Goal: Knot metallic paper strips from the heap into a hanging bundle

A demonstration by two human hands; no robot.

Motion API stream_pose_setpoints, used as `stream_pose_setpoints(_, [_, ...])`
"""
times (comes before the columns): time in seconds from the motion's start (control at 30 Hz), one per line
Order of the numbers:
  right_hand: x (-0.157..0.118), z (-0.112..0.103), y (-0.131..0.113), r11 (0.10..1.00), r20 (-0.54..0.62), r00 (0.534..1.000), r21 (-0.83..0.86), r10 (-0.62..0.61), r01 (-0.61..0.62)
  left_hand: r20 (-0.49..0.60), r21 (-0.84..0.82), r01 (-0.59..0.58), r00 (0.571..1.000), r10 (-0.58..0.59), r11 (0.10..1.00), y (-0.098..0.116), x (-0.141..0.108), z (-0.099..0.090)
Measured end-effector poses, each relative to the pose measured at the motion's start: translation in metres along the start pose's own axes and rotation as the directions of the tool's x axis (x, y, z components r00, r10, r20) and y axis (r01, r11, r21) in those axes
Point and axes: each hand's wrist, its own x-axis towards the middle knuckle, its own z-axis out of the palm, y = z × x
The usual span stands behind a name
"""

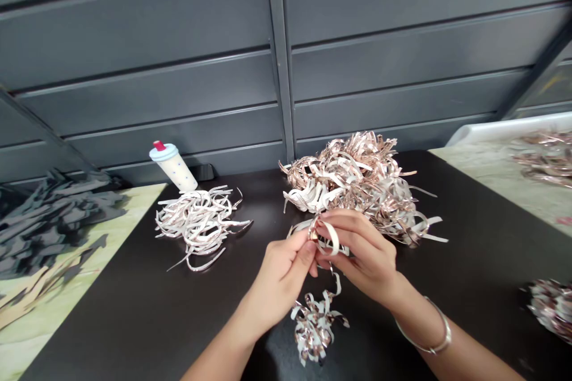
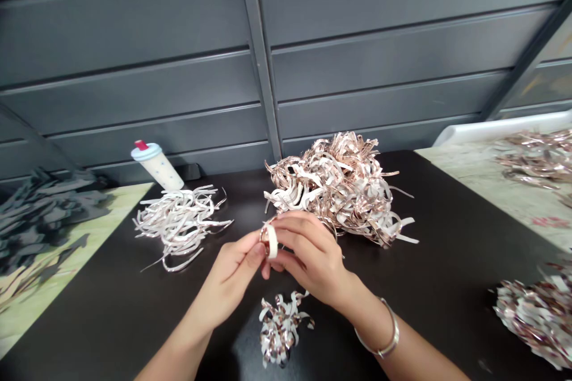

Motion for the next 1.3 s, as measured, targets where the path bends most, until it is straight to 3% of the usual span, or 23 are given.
stream_pose_setpoints(0.23, [-0.008,0.001,-0.002,0.995,-0.017,0.997,-0.069,-0.069,0.068,0.087,0.147,-0.054,0.995,0.042,0.988,0.001,-0.002,0.004])
stream_pose_setpoints(0.4, [-0.010,0.000,0.001,0.998,-0.064,0.996,-0.018,0.065,-0.066,0.104,0.243,-0.102,0.991,0.079,0.965,-0.002,-0.002,0.004])
stream_pose_setpoints(0.5, [-0.007,0.000,0.001,0.991,-0.041,0.990,0.020,0.132,-0.131,0.106,0.173,-0.073,0.993,0.055,0.982,-0.003,0.000,0.003])
stream_pose_setpoints(0.63, [-0.001,0.003,-0.003,0.999,-0.010,1.000,0.043,0.010,-0.010,0.109,-0.050,0.046,0.993,-0.040,0.998,-0.007,0.003,0.001])
stream_pose_setpoints(0.73, [0.001,0.004,-0.006,0.999,0.000,1.000,0.042,-0.023,0.023,0.119,-0.144,0.034,0.993,-0.017,0.989,-0.009,0.005,0.001])
stream_pose_setpoints(0.87, [-0.003,0.003,-0.007,0.987,-0.037,0.992,0.106,0.125,-0.120,0.057,0.046,0.011,0.998,-0.014,0.999,-0.007,0.004,0.001])
stream_pose_setpoints(1.03, [-0.010,0.002,-0.007,0.866,0.043,0.912,0.297,0.409,-0.402,0.010,0.268,-0.021,1.000,0.019,0.963,-0.007,0.003,0.001])
stream_pose_setpoints(1.13, [-0.008,0.001,-0.006,0.894,0.073,0.937,0.280,0.342,-0.348,-0.019,0.220,0.010,1.000,-0.006,0.975,-0.011,0.004,0.001])
stream_pose_setpoints(1.23, [-0.002,-0.002,-0.005,0.955,0.123,0.975,0.212,0.184,-0.207,-0.028,0.032,0.016,0.999,-0.015,0.999,-0.012,0.005,0.000])
stream_pose_setpoints(1.3, [0.002,-0.007,-0.004,0.963,0.181,0.977,0.221,0.115,-0.154,-0.010,-0.101,0.004,1.000,-0.005,0.995,-0.011,0.005,0.001])
